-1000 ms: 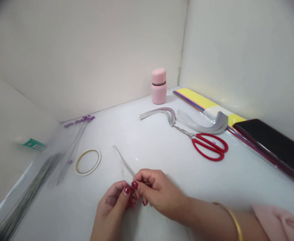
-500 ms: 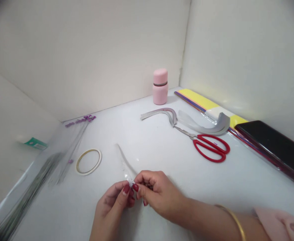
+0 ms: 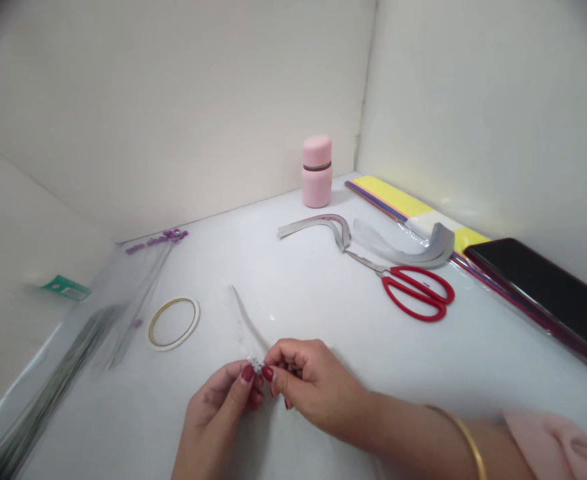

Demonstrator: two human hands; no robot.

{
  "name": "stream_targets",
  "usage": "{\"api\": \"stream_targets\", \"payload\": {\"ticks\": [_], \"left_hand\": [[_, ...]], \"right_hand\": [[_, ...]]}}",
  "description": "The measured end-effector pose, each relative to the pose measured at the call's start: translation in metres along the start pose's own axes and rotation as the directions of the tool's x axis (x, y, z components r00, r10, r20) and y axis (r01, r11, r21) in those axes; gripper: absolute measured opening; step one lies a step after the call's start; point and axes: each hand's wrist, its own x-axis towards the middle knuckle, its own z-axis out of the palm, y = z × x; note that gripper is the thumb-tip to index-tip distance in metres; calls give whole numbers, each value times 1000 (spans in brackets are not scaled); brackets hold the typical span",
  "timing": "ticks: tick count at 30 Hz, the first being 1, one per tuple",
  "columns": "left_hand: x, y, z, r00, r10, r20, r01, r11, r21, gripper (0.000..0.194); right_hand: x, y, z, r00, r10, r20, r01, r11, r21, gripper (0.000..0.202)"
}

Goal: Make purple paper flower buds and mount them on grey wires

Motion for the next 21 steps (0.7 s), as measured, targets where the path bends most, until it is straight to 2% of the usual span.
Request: {"api": "stream_targets", "payload": {"ticks": [6,12,17,21], "left_hand": [[1,0,-1,999,-18,-26,18,1000,8,21],[1,-2,-1,1000,-27,-1,27,999,19,25],[0,1,2,999,15,39,-15,1000,-9,28],[1,0,1,1000,-20,12,20,999,-35,21]], "right_hand": [[0,0,-1,1000,-20,2,20,999,-38,14],[-3,-1,0,999,-47,22,49,992,-118,12],[-1,0,-1,998,-36,43,38,998,-40,17],[0,1,-2,999,-24,29,24,999,-23,18]]}}
